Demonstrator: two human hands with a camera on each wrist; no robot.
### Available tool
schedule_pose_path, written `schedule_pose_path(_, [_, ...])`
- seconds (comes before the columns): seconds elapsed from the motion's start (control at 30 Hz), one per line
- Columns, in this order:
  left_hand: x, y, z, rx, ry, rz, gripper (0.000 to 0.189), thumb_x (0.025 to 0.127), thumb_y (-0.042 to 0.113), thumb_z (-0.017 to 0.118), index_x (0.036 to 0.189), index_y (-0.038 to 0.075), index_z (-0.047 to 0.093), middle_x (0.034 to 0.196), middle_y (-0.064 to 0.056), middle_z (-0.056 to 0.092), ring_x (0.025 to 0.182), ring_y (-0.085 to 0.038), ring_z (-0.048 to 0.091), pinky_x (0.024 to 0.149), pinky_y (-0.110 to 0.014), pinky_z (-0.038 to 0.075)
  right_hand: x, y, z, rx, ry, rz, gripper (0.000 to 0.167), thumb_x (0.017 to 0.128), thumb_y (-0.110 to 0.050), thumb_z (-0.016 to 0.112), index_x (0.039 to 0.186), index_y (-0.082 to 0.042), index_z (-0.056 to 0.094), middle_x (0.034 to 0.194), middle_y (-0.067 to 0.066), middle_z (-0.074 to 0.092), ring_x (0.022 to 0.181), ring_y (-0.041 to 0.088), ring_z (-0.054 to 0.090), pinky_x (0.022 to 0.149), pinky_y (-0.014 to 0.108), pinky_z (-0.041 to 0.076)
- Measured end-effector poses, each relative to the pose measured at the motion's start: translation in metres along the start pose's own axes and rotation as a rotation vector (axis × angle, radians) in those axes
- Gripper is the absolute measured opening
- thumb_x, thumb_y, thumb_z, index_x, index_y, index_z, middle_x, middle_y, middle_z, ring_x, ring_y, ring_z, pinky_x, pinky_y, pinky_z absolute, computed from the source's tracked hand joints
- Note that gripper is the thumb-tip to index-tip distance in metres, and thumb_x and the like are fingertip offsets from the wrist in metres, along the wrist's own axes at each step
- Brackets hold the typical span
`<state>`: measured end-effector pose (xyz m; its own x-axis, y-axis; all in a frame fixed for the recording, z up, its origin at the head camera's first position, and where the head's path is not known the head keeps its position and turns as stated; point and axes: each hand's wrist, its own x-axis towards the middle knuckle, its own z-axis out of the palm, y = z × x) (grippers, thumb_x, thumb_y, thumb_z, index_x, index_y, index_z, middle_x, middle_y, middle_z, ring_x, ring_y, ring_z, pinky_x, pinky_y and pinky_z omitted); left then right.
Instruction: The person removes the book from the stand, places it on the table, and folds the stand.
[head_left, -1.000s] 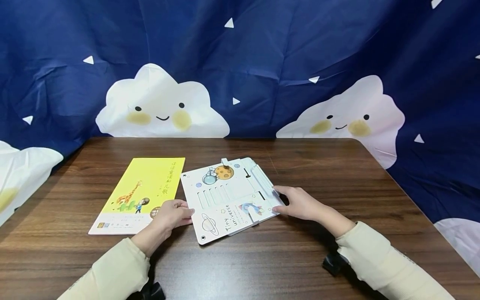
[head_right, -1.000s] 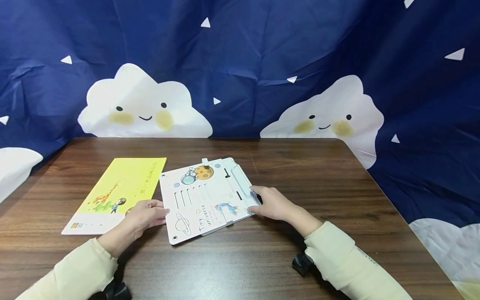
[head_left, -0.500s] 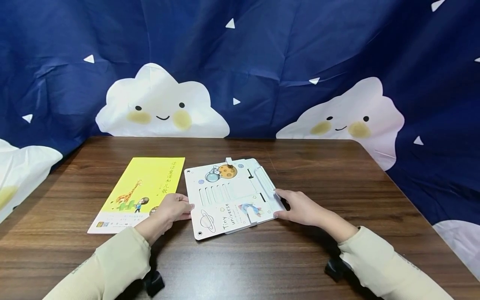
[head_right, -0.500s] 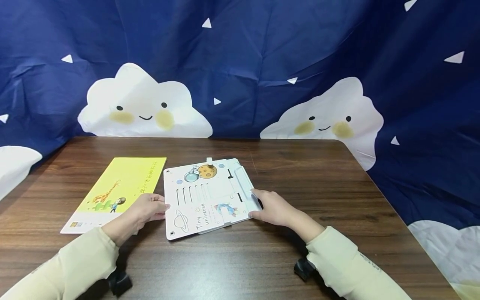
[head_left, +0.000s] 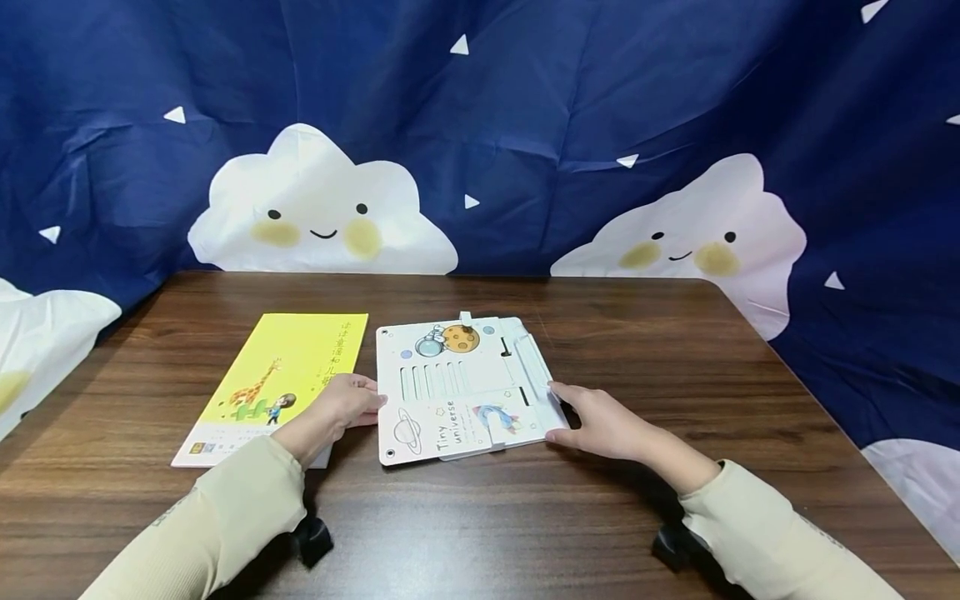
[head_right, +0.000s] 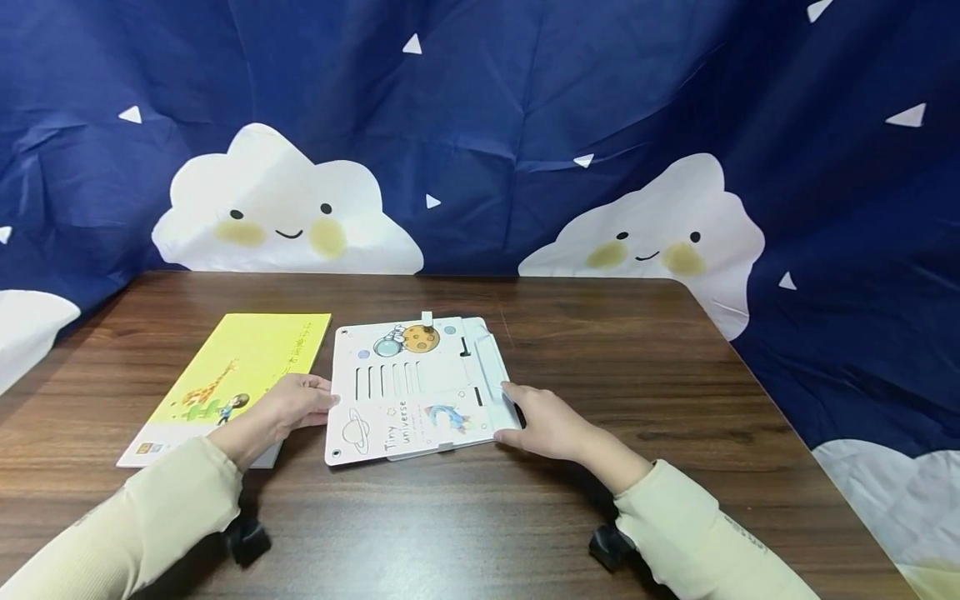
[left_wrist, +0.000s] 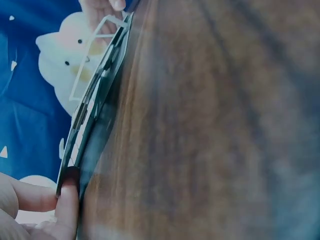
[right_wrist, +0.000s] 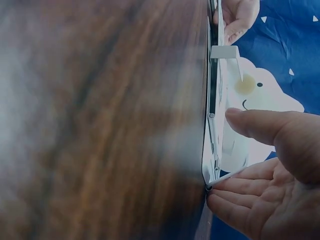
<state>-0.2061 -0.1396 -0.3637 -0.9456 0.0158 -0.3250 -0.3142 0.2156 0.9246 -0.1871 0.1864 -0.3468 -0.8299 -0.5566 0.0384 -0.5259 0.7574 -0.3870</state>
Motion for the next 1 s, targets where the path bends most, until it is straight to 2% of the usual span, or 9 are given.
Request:
schedule_pose_path(0.17, [0.004,0.0,-0.002,-0.005,0.003,-0.001,0.018,0.08,-0.008,0.049,0.097,-0.014,0.045,0.076,-0.011,0.054,0.066,-0.014,0.054,0.071,-0.034,0.049,-0.005,-0.005,0.002,-0.001,0.002,0.0,0.064,0.077,-0.024,0.065,0.121,0.013,0.038,0.119,0.027,0.043,0.109,0.033,0.041,0.088,0.043,0.036])
schedule_pose_path(0.43, [0.009,0.002,-0.002,0.004,-0.005,0.012,0.014,0.081,-0.007,0.049,0.093,-0.014,0.048,0.075,-0.012,0.057,0.066,-0.014,0.056,0.071,-0.034,0.049,-0.015,-0.013,0.006,0.005,0.002,0.012,0.067,0.079,-0.024,0.063,0.125,0.014,0.031,0.124,0.029,0.036,0.113,0.035,0.036,0.09,0.044,0.034])
schedule_pose_path(0.63, [0.013,0.003,-0.001,0.009,0.003,0.002,0.018,0.082,-0.006,0.049,0.097,-0.014,0.047,0.078,-0.014,0.058,0.07,-0.016,0.057,0.072,-0.034,0.048,-0.02,-0.018,0.01,0.001,0.006,0.03,0.074,0.078,-0.026,0.063,0.129,0.012,0.025,0.128,0.029,0.031,0.115,0.034,0.034,0.091,0.044,0.033])
schedule_pose_path(0.83, [0.013,0.003,-0.001,0.004,0.011,-0.005,0.017,0.082,-0.005,0.049,0.097,-0.014,0.048,0.078,-0.013,0.06,0.07,-0.016,0.057,0.073,-0.035,0.048,-0.023,-0.018,0.013,-0.016,0.029,-0.003,0.072,0.079,-0.023,0.063,0.128,0.013,0.025,0.126,0.029,0.033,0.114,0.034,0.035,0.09,0.043,0.034])
schedule_pose_path(1.0, [0.013,0.002,-0.001,-0.006,0.015,-0.001,0.018,0.082,-0.005,0.049,0.098,-0.014,0.047,0.077,-0.013,0.059,0.069,-0.015,0.056,0.072,-0.034,0.048,-0.022,-0.02,0.014,-0.071,0.034,-0.011,0.069,0.08,-0.022,0.061,0.128,0.013,0.026,0.126,0.028,0.034,0.114,0.033,0.036,0.09,0.043,0.035])
